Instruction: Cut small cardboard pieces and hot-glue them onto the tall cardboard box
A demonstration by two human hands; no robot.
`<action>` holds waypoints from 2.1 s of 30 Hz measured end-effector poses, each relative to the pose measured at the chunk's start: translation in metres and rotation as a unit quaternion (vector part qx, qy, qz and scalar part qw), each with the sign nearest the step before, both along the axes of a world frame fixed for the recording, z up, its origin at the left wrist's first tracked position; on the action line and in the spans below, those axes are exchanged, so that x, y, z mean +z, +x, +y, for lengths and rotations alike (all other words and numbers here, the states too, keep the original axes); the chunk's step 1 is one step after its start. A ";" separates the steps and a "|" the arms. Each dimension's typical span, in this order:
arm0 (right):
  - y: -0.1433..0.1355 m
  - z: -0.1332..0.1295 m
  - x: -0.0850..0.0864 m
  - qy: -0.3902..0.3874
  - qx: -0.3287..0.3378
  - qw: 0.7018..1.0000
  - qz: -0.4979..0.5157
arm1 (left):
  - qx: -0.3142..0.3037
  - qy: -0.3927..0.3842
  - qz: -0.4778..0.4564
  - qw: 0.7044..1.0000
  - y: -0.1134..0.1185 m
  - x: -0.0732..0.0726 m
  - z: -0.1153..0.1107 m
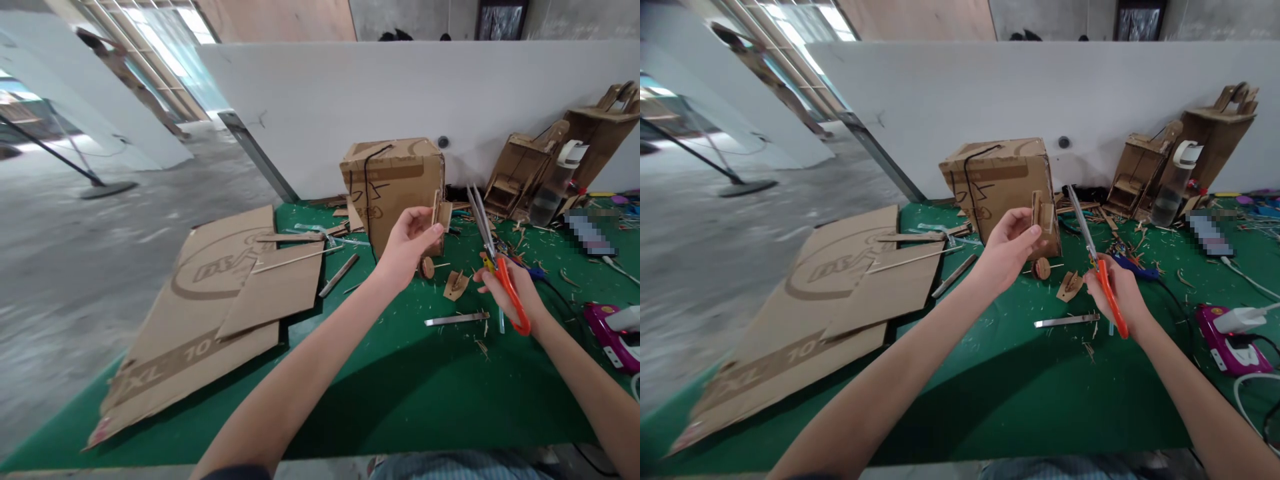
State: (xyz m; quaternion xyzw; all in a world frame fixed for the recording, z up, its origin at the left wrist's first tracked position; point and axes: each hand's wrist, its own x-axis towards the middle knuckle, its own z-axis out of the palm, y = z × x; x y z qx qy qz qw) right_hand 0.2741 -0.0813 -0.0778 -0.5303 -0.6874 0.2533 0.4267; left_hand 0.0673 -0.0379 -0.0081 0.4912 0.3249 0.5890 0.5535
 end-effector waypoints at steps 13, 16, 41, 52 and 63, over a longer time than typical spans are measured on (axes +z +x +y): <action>-0.003 -0.001 0.007 0.027 0.020 0.999 -0.037 | -0.013 0.067 0.012 0.998 0.000 -0.007 0.006; -0.004 -0.001 0.006 0.035 0.017 0.998 -0.046 | -0.019 0.061 0.005 0.998 0.002 -0.009 0.004; -0.006 -0.002 0.009 0.109 -0.035 0.979 -0.167 | 0.014 0.091 0.083 0.992 0.003 -0.002 -0.003; -0.004 -0.005 0.009 0.107 0.002 0.984 -0.141 | 0.024 0.094 0.088 0.991 0.004 -0.003 -0.004; -0.001 -0.008 0.015 0.065 0.053 0.991 -0.105 | 0.006 0.096 0.035 0.995 0.003 -0.005 0.000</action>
